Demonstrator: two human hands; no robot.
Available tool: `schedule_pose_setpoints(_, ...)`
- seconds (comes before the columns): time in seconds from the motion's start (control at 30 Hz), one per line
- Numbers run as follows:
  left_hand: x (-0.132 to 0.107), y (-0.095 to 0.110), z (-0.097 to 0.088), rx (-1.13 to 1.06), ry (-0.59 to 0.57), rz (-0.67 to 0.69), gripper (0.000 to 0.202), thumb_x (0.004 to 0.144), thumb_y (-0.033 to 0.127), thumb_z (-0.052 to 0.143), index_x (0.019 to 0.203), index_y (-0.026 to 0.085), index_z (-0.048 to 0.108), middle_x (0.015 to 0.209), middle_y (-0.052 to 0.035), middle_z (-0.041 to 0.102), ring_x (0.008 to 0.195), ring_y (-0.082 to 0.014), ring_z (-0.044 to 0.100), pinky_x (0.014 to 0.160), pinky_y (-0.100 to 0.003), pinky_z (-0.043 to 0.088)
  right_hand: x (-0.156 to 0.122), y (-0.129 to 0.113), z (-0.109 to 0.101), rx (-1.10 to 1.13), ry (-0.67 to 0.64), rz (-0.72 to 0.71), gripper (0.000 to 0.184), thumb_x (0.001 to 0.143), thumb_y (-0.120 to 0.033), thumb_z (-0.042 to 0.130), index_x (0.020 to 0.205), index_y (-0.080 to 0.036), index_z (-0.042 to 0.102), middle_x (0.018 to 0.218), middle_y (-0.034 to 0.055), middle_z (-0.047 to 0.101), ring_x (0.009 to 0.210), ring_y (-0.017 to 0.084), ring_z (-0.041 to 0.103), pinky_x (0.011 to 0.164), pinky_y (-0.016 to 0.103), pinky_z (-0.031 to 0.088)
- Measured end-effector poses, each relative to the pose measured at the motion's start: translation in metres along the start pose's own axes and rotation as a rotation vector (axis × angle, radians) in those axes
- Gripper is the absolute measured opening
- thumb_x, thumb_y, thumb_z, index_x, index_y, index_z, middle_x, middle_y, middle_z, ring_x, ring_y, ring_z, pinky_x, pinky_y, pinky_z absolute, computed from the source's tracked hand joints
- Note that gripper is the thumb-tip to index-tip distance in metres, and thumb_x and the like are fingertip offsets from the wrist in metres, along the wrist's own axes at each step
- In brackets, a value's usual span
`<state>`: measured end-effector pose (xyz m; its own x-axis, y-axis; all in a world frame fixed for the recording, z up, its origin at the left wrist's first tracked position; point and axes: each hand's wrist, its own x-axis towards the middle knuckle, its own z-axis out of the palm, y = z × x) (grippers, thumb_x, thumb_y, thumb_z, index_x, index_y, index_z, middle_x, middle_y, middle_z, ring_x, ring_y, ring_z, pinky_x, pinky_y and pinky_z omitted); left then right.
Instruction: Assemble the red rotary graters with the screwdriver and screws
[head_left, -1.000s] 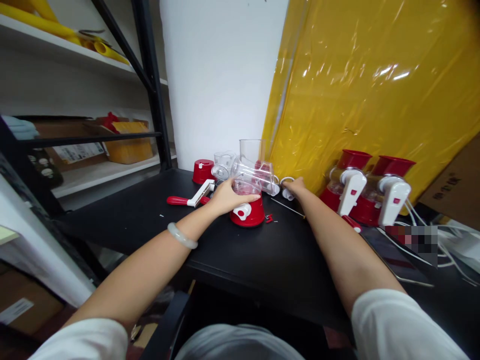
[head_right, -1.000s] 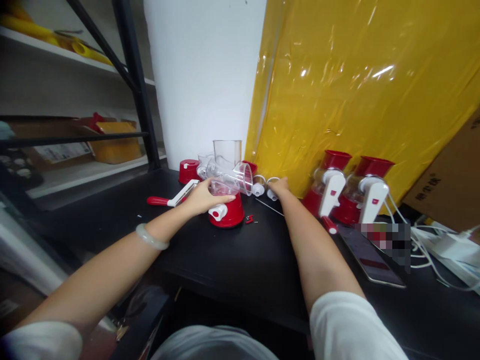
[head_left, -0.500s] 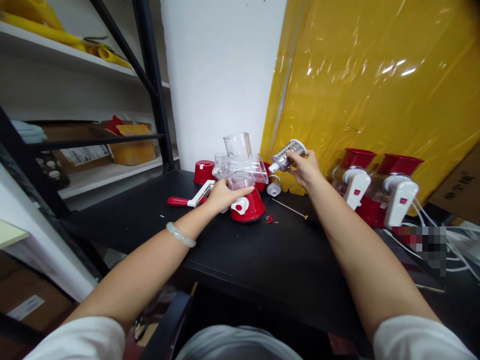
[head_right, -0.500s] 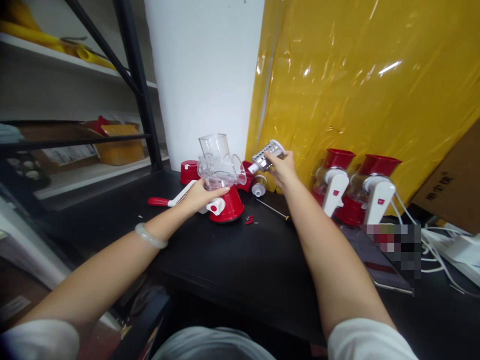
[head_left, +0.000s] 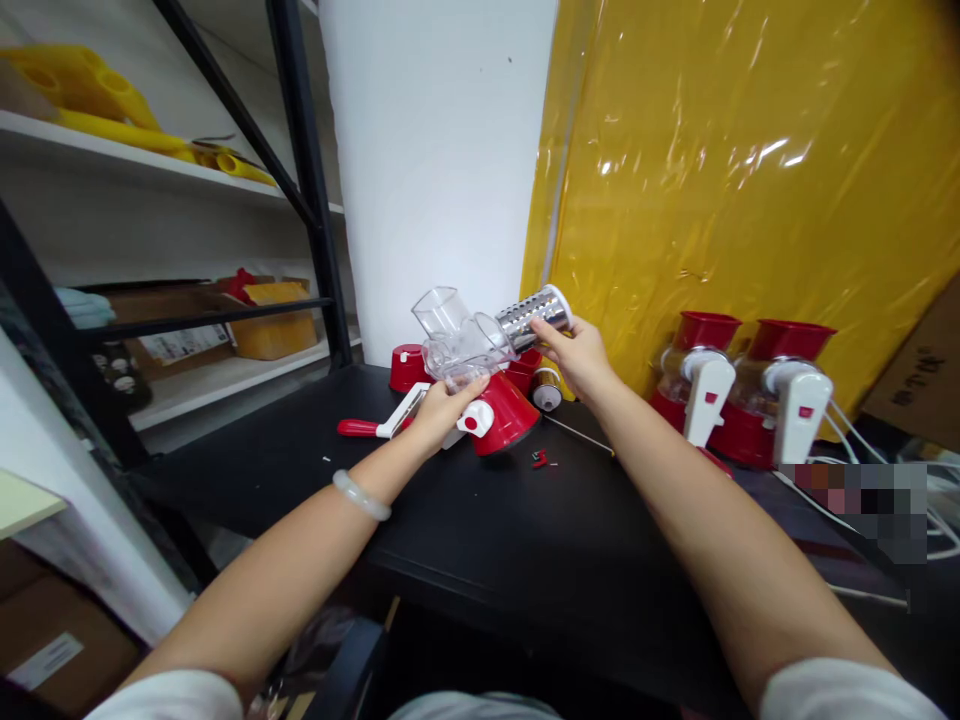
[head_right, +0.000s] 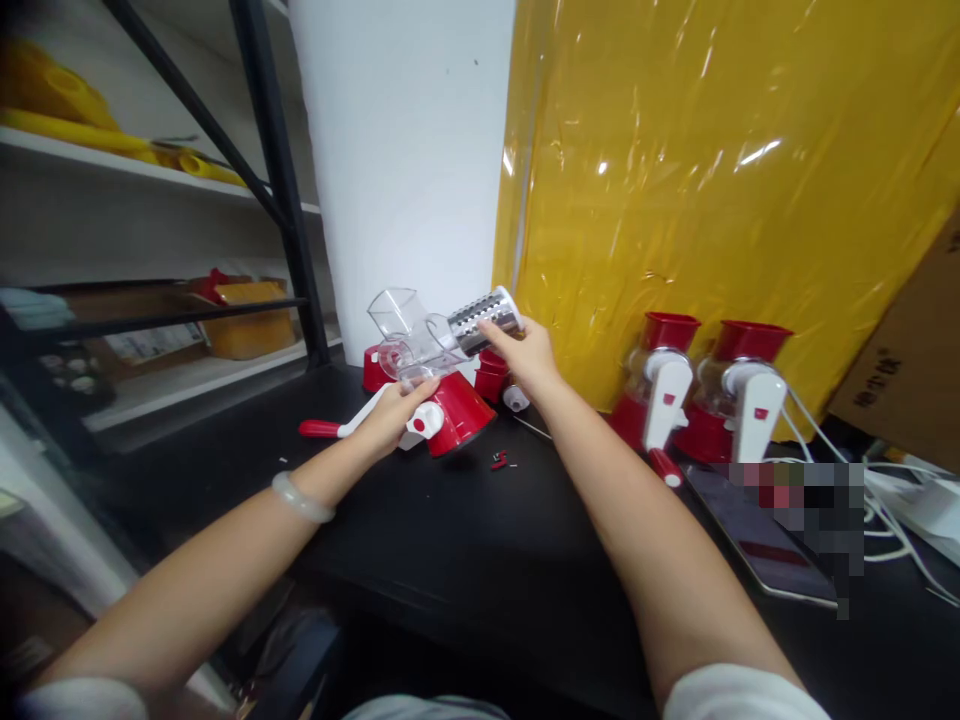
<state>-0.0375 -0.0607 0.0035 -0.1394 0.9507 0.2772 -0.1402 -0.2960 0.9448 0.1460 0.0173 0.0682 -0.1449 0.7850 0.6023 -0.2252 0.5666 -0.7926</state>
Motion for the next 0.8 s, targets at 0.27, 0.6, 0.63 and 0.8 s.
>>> schedule_pose_setpoints(0.27, 0.0, -0.002, 0.0, 0.016, -0.027, 0.038, 0.059, 0.067, 0.048, 0.084, 0.112, 0.012, 0.071, 0.107, -0.0138, 0.075, 0.106, -0.0296, 0.069, 0.095, -0.04, 0.052, -0.006, -0.001, 0.008, -0.487, -0.261, -0.253, 0.046, 0.086, -0.062, 0.056, 0.083, -0.019, 0.074, 0.107, 0.0104, 0.067, 0.104, 0.024, 0.063, 0.1, 0.045, 0.045)
schedule_pose_setpoints(0.6, 0.002, -0.006, -0.003, 0.153, 0.009, 0.083, 0.061, 0.071, 0.052, 0.08, 0.117, 0.013, 0.068, 0.121, -0.0159, 0.07, 0.112, -0.0315, 0.066, 0.098, -0.045, 0.052, -0.012, -0.025, 0.008, -0.539, -0.232, -0.305, 0.031, 0.082, -0.049, 0.067, 0.089, -0.02, 0.074, 0.098, 0.0094, 0.067, 0.095, 0.022, 0.063, 0.09, 0.043, 0.049)
schedule_pose_setpoints(0.63, 0.001, -0.005, -0.003, 0.19, 0.025, 0.095, 0.061, 0.071, 0.052, 0.079, 0.117, 0.013, 0.068, 0.12, -0.0157, 0.071, 0.112, -0.0313, 0.067, 0.098, -0.045, 0.051, -0.013, -0.025, 0.01, -0.494, -0.266, -0.246, 0.032, 0.082, -0.05, 0.068, 0.088, -0.019, 0.073, 0.093, 0.0084, 0.068, 0.088, 0.02, 0.063, 0.086, 0.04, 0.05)
schedule_pose_setpoints(0.8, 0.002, -0.005, -0.004, 0.368, 0.016, 0.261, 0.052, 0.073, 0.046, 0.08, 0.113, 0.015, 0.07, 0.118, -0.0122, 0.072, 0.11, -0.0274, 0.067, 0.101, -0.042, 0.05, -0.015, -0.022, 0.016, -0.335, -0.362, -0.037, 0.039, 0.076, -0.055, 0.07, 0.076, -0.017, 0.066, 0.069, 0.0011, 0.063, 0.063, 0.013, 0.053, 0.066, 0.03, 0.044)
